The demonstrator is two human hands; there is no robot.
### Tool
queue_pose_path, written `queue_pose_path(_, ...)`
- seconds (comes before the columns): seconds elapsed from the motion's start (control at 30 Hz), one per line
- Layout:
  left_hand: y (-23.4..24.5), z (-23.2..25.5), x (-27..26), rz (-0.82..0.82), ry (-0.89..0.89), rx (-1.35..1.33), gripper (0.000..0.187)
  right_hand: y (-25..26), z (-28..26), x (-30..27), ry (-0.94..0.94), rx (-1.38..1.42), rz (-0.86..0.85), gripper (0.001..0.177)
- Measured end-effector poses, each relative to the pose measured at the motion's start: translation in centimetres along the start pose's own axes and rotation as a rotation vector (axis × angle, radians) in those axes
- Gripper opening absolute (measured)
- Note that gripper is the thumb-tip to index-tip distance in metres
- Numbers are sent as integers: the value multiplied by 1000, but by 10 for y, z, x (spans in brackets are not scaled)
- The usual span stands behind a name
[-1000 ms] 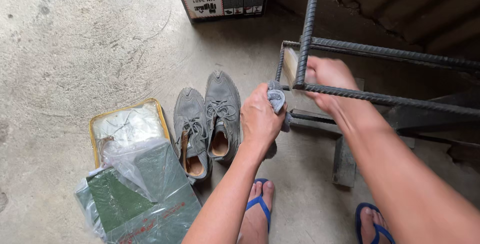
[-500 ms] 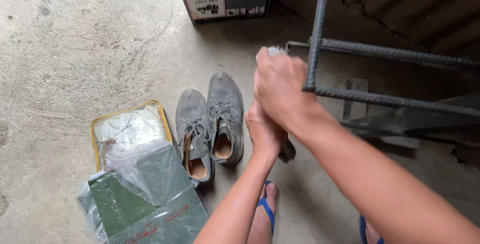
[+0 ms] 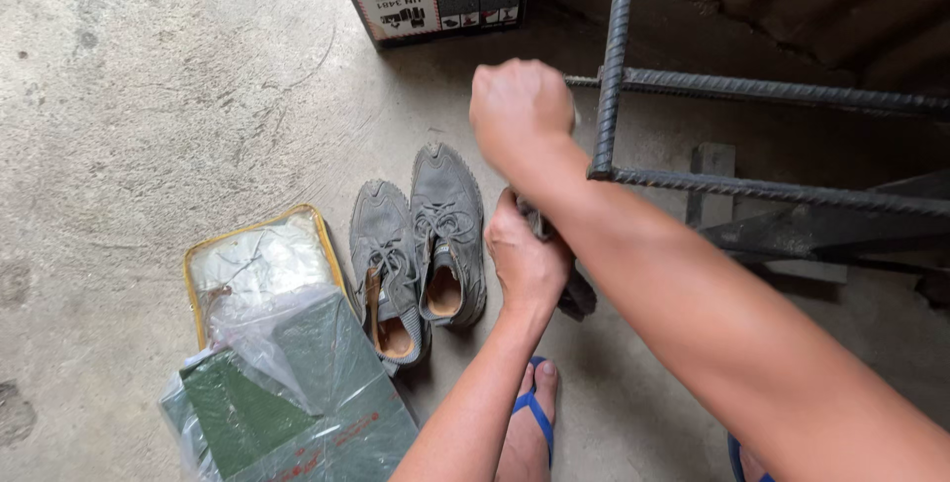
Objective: The person scrubs a metal frame with a brush and wipes it with a cloth. The person holds the frame with one hand while scrubbing and wiping with the other hand.
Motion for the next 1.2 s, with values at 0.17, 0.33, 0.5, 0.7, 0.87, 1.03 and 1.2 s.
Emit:
queue_pose_path(0.17, -7, 8, -1, -41, 152, -50, 26, 27, 36, 6, -4, 326, 394, 17)
queue_pose_path(0.33, 4, 14, -1, -157, 219, 120, 36, 19, 129, -79, 138, 849, 372, 25)
queue_pose_path(0.5, 14, 31, 25, -17, -24, 460, 51, 29, 170, -119, 75, 945, 235, 23)
queue_pose_path(0.7, -11, 33, 54, -215, 186, 604, 32, 36, 115, -18, 49, 571, 217, 24)
queue_pose_path(0.87, -17, 25, 54, -262, 251, 490, 44, 25, 130, -1, 146, 334, 193, 24)
queue_pose_path(1.03, -13, 31, 53, -235, 257, 501, 36, 36, 173, -95, 9, 546, 98, 18)
queue_pose_path(1.2, -12, 33, 57, -232, 219, 494, 35, 28, 121, -24, 54, 387, 291, 16)
Point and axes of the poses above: each hand's wrist, its own x-axis towards the middle knuckle, its own y-axis out of the back of the hand, z = x × y, the point moved 1 cm from there along x, towards the middle knuckle, and after that the axes turned 14 degrees about -z, right-handed, at the moved point
